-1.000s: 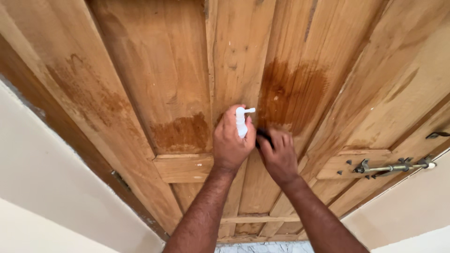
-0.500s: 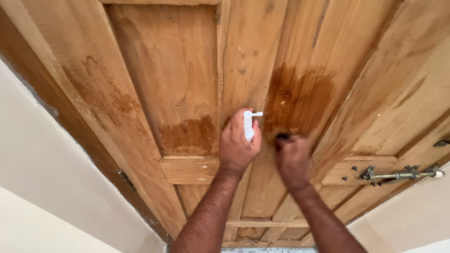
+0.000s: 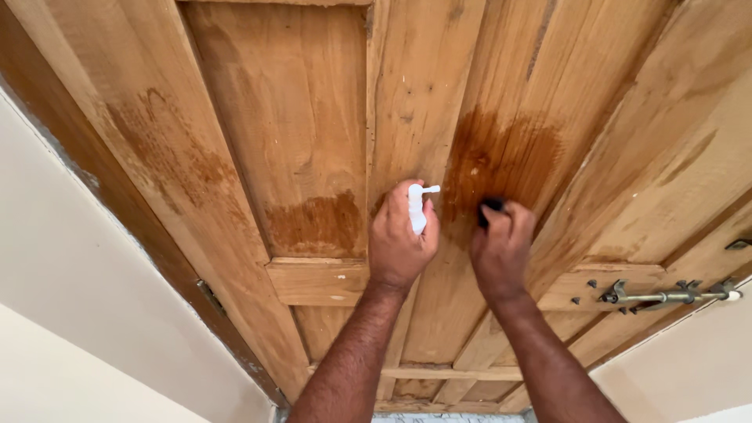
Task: The person cleans a wooden door using a spray bottle and a cloth. They spray liquid from the bottle onto the wooden surface and rub it by hand using the cloth in circular and horizontal motions.
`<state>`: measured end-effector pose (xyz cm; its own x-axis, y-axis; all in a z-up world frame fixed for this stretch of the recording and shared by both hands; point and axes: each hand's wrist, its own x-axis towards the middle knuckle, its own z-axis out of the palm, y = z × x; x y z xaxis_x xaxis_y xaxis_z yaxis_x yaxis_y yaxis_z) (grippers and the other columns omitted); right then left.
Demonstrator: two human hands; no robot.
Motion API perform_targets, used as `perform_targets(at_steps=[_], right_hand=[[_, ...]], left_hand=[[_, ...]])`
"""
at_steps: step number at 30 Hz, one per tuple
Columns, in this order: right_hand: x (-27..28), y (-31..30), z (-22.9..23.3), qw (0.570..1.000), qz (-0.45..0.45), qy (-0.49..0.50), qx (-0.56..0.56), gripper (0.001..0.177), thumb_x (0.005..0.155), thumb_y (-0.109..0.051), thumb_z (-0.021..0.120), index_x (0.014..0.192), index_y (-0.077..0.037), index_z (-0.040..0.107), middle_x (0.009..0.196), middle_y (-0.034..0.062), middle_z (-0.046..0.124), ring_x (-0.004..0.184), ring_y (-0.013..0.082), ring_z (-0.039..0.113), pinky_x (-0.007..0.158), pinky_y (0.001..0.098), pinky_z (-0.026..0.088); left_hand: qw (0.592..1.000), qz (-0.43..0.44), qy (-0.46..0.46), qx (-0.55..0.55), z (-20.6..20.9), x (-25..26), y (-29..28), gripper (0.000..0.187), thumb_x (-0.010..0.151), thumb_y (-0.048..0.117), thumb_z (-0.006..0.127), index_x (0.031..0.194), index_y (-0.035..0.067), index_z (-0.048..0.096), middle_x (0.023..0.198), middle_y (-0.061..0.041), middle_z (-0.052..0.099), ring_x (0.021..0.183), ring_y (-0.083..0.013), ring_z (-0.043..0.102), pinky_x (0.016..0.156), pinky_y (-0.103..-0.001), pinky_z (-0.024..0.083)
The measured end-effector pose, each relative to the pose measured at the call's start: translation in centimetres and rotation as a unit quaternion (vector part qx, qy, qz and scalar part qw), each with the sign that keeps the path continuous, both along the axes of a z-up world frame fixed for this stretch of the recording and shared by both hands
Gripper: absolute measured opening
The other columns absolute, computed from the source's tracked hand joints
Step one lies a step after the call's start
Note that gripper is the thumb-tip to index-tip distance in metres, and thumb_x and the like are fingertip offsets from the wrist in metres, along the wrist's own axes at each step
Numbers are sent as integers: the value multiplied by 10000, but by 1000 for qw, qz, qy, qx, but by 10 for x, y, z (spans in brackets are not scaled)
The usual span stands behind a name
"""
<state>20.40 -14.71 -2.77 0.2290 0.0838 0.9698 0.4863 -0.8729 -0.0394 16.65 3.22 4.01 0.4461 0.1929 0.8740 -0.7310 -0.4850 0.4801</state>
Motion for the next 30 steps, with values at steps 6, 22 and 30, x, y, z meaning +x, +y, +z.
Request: perform_targets(at_steps=[6, 22, 30], right_hand=[[-13, 26, -24, 990, 35, 74, -113, 286, 836, 43, 715, 1099, 1, 612, 1202, 221, 548, 1058, 404, 566, 885, 507, 509], [-18, -1, -9, 998, 6, 55, -40, 225, 896, 43, 641, 1112, 28, 581, 1191, 241, 528, 1088, 393, 558, 909, 483, 513], [-15, 14, -31, 990, 26, 91, -103, 266, 842, 3, 656, 1106, -27, 652, 1149, 183, 589, 1072, 371, 559, 896, 491, 487]], left_hand=[[1000, -6, -7, 12, 2, 1, 3, 352, 937, 57, 677, 1265, 20, 554, 1140, -199, 685, 1039, -393, 706, 893, -431, 595], [998, -67, 2, 11, 3, 0, 13, 359, 922, 38, 682, 1254, 19, 545, 1107, -204, 690, 1013, -374, 721, 861, -419, 605], [996, -79, 41, 7, 4, -5, 16, 340, 915, 38, 690, 1235, 41, 575, 1034, -178, 706, 940, -352, 733, 826, -411, 604]])
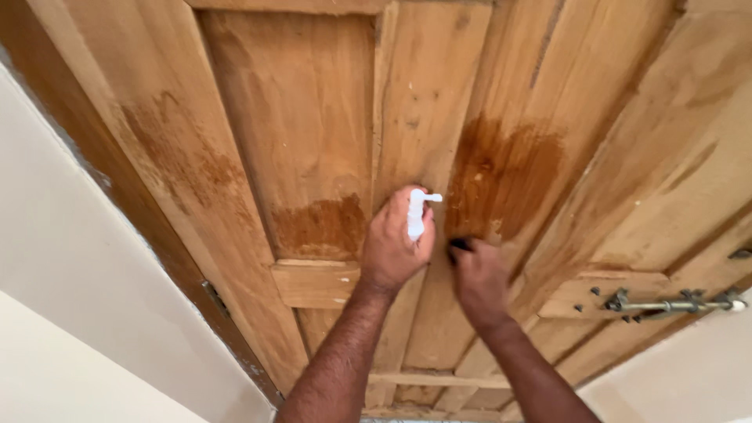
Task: The person cleans a wooden door using a spray bottle and a cloth. They spray liquid from the bottle onto the wooden surface and rub it by hand using the cloth in circular and horizontal motions.
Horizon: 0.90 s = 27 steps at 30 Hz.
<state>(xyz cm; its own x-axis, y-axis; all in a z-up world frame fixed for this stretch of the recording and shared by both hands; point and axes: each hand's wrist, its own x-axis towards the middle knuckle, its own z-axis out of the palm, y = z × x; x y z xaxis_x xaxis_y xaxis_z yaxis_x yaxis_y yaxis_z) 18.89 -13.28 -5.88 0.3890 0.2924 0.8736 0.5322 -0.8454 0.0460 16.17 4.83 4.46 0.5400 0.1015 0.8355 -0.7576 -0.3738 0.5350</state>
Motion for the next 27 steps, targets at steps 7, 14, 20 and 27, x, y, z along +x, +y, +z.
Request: perform_targets(at_steps=[7, 14, 20, 27], right_hand=[[15, 8, 24, 998, -31, -44, 42, 220, 884, 58, 647, 1091, 15, 588, 1207, 231, 545, 1124, 396, 559, 993, 499, 493], [-4, -11, 25, 996, -29, -46, 75, 305, 865, 51, 662, 1163, 5, 619, 1221, 225, 537, 1156, 423, 545, 993, 502, 482], [7, -1, 8, 999, -38, -29, 15, 290, 858, 38, 691, 1135, -28, 633, 1210, 201, 555, 1155, 384, 564, 1002, 498, 486], [9, -37, 23, 990, -56, -43, 118, 284, 892, 28, 678, 1160, 21, 587, 1280, 272, 525, 1219, 426, 540, 1034, 492, 487]], left_hand=[[999, 18, -25, 15, 1, 2, 1, 346, 916, 41, 692, 1239, 46, 568, 1063, -187, 703, 973, -378, 720, 831, -428, 601], [1000, 9, 0, -1, -3, 2, 0, 324, 924, 49, 676, 1231, 50, 572, 1049, -175, 708, 964, -361, 730, 838, -423, 598], [999, 27, -15, -17, -4, 2, -5, 345, 917, 52, 691, 1237, 42, 562, 1069, -193, 699, 968, -378, 717, 832, -431, 593], [999, 35, -24, -16, -7, 3, -6, 359, 921, 49, 686, 1253, 41, 548, 1080, -188, 698, 979, -377, 719, 842, -429, 592]])
